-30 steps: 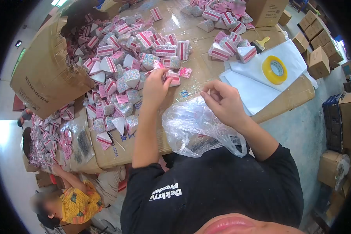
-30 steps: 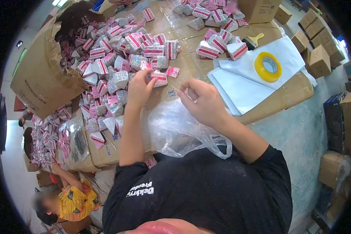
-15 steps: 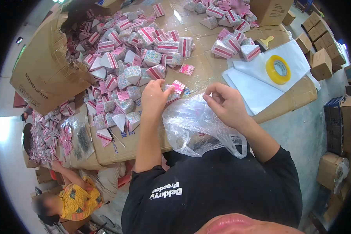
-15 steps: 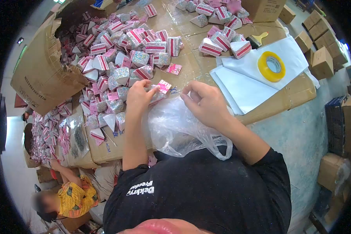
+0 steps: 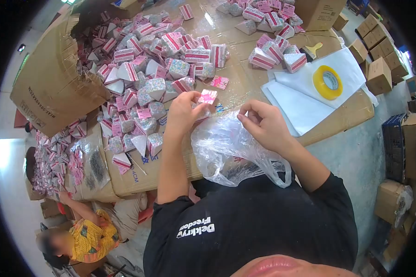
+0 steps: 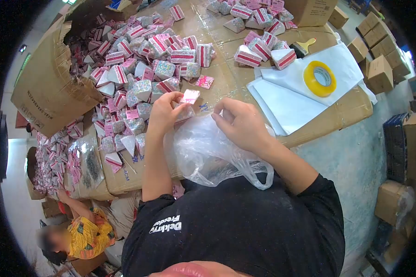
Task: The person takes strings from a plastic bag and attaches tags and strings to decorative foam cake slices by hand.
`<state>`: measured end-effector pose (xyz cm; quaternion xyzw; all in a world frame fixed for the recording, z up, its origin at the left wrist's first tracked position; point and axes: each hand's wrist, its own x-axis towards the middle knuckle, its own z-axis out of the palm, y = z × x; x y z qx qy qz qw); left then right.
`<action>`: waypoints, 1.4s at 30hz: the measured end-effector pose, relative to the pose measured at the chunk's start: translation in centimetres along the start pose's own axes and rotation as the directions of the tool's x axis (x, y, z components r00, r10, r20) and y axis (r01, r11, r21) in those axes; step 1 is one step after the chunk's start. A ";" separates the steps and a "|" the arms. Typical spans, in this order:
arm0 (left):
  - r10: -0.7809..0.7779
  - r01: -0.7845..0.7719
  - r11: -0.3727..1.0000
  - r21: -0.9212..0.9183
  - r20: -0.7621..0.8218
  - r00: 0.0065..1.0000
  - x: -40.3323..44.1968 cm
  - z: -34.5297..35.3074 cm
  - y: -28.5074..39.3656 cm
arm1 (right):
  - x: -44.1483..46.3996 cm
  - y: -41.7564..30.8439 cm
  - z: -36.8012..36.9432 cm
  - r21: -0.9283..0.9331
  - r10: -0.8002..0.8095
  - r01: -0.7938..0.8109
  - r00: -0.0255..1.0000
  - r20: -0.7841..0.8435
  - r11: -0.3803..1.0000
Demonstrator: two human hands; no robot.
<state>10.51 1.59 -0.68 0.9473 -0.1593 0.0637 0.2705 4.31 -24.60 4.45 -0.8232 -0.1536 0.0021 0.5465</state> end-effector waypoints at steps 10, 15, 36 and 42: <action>-0.379 0.217 0.556 -0.803 -0.012 0.926 -1.2 -1.5 1.9 | 1.0 -0.6 0.8 0.025 -0.049 0.049 0.999 0.013 0.999; -0.397 0.139 0.535 -0.833 -0.103 0.912 -0.7 -1.1 1.7 | 1.8 -0.8 1.2 0.014 -0.046 0.046 0.999 0.003 0.999; -0.261 -0.120 0.390 -0.913 -0.234 0.936 0.6 -0.1 5.3 | 2.8 0.0 2.0 0.005 -0.075 0.076 0.988 -0.133 0.997; -0.342 -0.066 0.356 -0.932 -0.196 0.919 0.4 0.5 6.0 | 3.2 -0.4 2.1 0.022 -0.077 0.082 0.982 -0.171 0.996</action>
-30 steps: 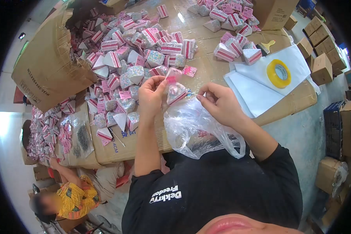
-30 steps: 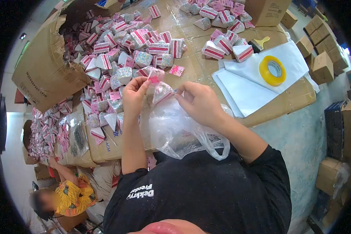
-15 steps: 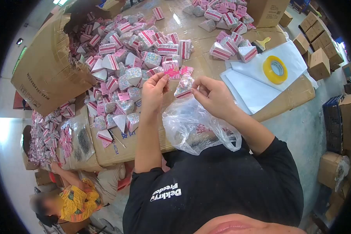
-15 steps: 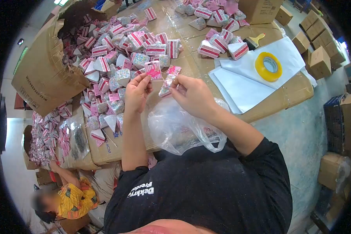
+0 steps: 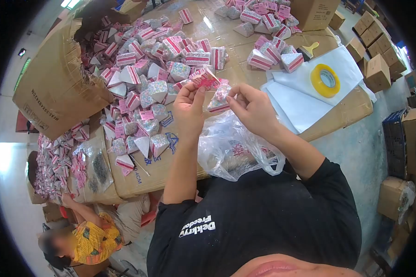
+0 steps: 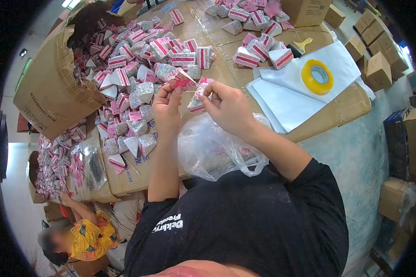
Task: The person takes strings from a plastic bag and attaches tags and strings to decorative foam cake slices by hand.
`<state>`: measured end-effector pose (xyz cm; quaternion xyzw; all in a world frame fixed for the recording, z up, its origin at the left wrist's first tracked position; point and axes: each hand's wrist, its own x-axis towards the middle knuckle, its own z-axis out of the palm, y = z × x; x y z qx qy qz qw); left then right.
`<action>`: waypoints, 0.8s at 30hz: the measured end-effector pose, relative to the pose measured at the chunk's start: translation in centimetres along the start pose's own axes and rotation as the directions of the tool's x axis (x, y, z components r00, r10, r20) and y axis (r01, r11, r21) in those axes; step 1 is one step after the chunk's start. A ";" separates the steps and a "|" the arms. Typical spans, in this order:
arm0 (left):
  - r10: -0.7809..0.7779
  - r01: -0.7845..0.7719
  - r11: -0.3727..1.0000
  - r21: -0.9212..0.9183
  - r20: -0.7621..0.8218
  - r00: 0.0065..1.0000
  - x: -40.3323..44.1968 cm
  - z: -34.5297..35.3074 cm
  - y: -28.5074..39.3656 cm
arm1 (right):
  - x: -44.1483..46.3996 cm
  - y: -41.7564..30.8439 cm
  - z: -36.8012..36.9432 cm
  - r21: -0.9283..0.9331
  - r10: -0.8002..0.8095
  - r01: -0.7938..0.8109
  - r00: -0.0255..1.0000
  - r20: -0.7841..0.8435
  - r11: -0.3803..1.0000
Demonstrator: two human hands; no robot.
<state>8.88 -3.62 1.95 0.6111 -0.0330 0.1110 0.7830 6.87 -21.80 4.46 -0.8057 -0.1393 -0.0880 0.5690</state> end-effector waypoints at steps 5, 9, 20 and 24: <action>0.002 -0.002 1.000 -0.002 -0.058 0.998 -1.0 0.5 -0.1 | 0.0 0.3 0.6 -0.009 0.016 -0.016 0.999 -0.031 1.000; 0.030 -0.030 0.999 -0.023 -0.017 0.999 -1.8 1.3 0.7 | 0.2 0.4 0.9 -0.004 0.029 -0.030 0.996 -0.085 1.000; 0.389 -0.522 0.750 0.406 0.368 0.844 -3.7 2.4 3.1 | -0.5 1.8 1.9 0.423 -0.071 0.183 0.961 -0.266 0.888; 0.283 -0.321 0.899 0.299 0.166 0.945 -4.2 2.8 2.1 | -0.8 1.9 1.9 0.522 0.040 0.054 0.985 -0.168 0.851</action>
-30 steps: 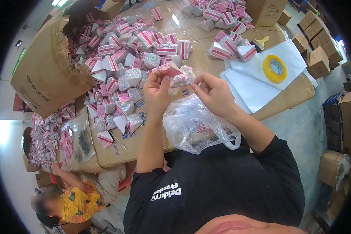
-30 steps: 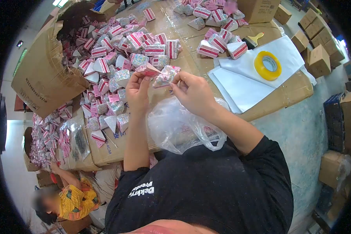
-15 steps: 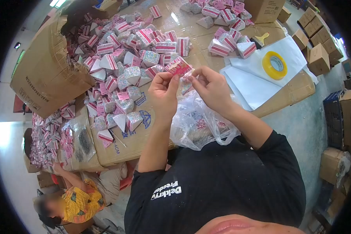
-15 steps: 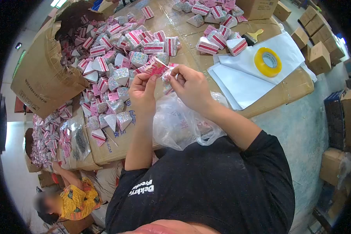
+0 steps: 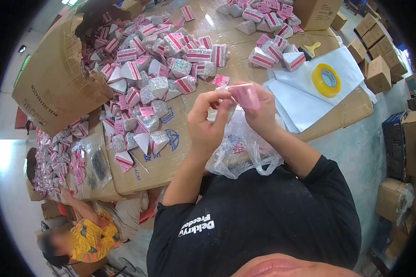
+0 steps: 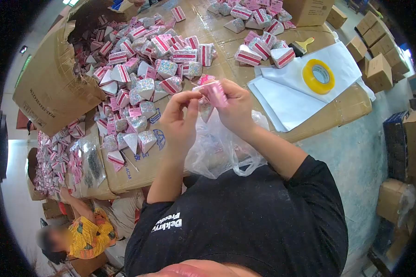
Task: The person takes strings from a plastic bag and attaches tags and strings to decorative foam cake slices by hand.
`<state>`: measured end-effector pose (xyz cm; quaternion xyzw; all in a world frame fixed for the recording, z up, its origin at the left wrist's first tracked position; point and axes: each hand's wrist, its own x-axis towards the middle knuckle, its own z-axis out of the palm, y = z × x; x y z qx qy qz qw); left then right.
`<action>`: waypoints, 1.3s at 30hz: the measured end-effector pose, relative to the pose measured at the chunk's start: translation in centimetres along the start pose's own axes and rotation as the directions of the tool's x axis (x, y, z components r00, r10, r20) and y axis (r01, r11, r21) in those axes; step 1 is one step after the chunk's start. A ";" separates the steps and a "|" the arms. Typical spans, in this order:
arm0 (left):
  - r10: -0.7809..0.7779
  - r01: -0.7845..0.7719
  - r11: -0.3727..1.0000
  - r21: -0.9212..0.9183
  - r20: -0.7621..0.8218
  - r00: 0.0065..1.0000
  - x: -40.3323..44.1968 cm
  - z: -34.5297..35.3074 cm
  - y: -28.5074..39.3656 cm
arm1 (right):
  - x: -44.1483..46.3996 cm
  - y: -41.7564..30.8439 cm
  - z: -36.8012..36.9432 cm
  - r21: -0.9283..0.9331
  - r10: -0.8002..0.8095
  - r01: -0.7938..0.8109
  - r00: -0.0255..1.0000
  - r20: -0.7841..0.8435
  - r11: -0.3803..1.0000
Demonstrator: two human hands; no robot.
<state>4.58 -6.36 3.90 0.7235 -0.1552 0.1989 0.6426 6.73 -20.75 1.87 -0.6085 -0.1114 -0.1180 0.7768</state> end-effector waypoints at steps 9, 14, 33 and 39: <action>-0.279 0.265 0.929 -0.257 -0.018 0.960 1.4 -0.5 -0.5 | 0.1 0.2 -0.5 -0.135 0.172 -0.149 0.969 0.179 0.980; -0.239 0.217 0.958 -0.186 -0.106 0.965 2.1 -1.5 -1.0 | 1.6 -0.7 -0.6 -0.082 0.151 -0.136 0.964 0.218 0.987; -0.187 0.371 0.392 0.842 -0.322 0.928 0.1 -15.0 -3.3 | 2.7 -0.4 -0.4 -0.244 0.208 -0.152 0.953 0.220 0.958; -0.373 0.552 0.156 0.819 -0.469 0.801 0.3 -21.7 -5.6 | 2.0 -1.0 -0.1 -0.248 0.232 -0.176 0.948 0.219 0.953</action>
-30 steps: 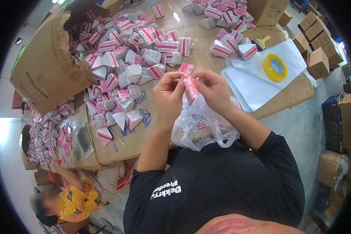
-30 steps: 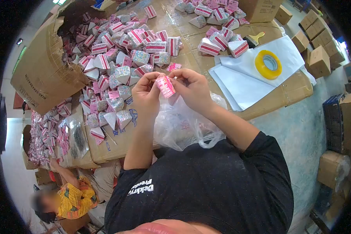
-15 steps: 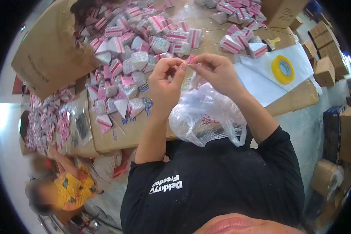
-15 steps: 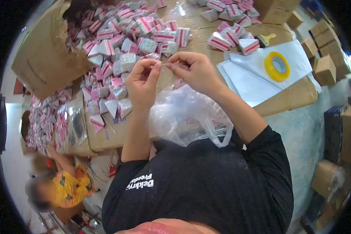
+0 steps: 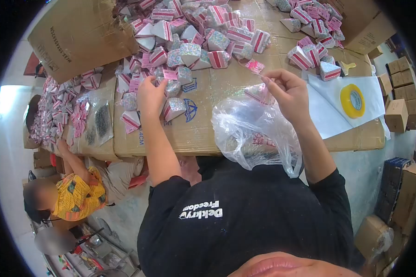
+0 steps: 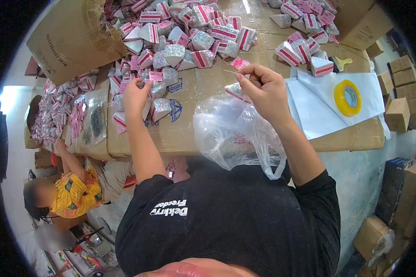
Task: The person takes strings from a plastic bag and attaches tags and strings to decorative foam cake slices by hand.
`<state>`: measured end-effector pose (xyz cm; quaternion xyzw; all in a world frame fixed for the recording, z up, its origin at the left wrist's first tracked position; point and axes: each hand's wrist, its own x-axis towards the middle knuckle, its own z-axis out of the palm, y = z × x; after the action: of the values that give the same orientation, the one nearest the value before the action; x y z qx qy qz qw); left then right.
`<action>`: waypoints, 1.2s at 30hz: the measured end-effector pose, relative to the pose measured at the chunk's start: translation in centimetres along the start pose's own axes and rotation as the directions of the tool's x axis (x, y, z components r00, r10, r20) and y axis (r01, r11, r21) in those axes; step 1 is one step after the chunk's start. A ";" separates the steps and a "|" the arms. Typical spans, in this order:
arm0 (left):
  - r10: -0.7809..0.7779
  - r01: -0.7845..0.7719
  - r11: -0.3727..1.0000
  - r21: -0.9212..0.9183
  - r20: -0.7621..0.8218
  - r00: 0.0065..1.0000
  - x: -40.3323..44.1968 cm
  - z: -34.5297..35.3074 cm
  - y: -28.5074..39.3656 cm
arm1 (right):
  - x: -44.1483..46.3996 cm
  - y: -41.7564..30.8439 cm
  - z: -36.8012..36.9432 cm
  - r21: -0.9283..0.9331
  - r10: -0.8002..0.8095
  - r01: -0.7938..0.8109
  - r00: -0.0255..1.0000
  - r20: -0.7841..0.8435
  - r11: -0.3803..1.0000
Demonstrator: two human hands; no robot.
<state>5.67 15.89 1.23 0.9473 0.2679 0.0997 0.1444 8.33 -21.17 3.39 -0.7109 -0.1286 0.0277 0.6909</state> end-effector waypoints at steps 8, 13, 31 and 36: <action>0.202 -0.176 0.943 0.283 -0.067 0.977 1.9 2.2 1.7 | -0.3 -0.3 0.1 0.010 0.012 -0.012 1.000 0.000 1.000; 0.098 -0.100 0.994 -0.051 -0.040 0.994 2.3 1.2 2.1 | -0.8 -0.8 -0.1 -0.058 0.003 -0.001 1.000 0.026 0.998; -0.068 0.052 0.993 0.105 0.152 0.986 3.8 1.2 4.2 | -1.3 -0.6 -0.2 -0.076 0.002 -0.001 1.000 0.008 0.997; 0.065 -0.085 0.863 -0.498 -0.057 0.996 2.8 -2.4 4.4 | -1.2 -0.9 -0.3 -0.065 0.021 -0.020 1.000 0.006 0.998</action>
<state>9.47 14.34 5.25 0.8854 0.1988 0.1894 0.3752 7.12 -21.69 4.11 -0.7342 -0.1246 0.0329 0.6666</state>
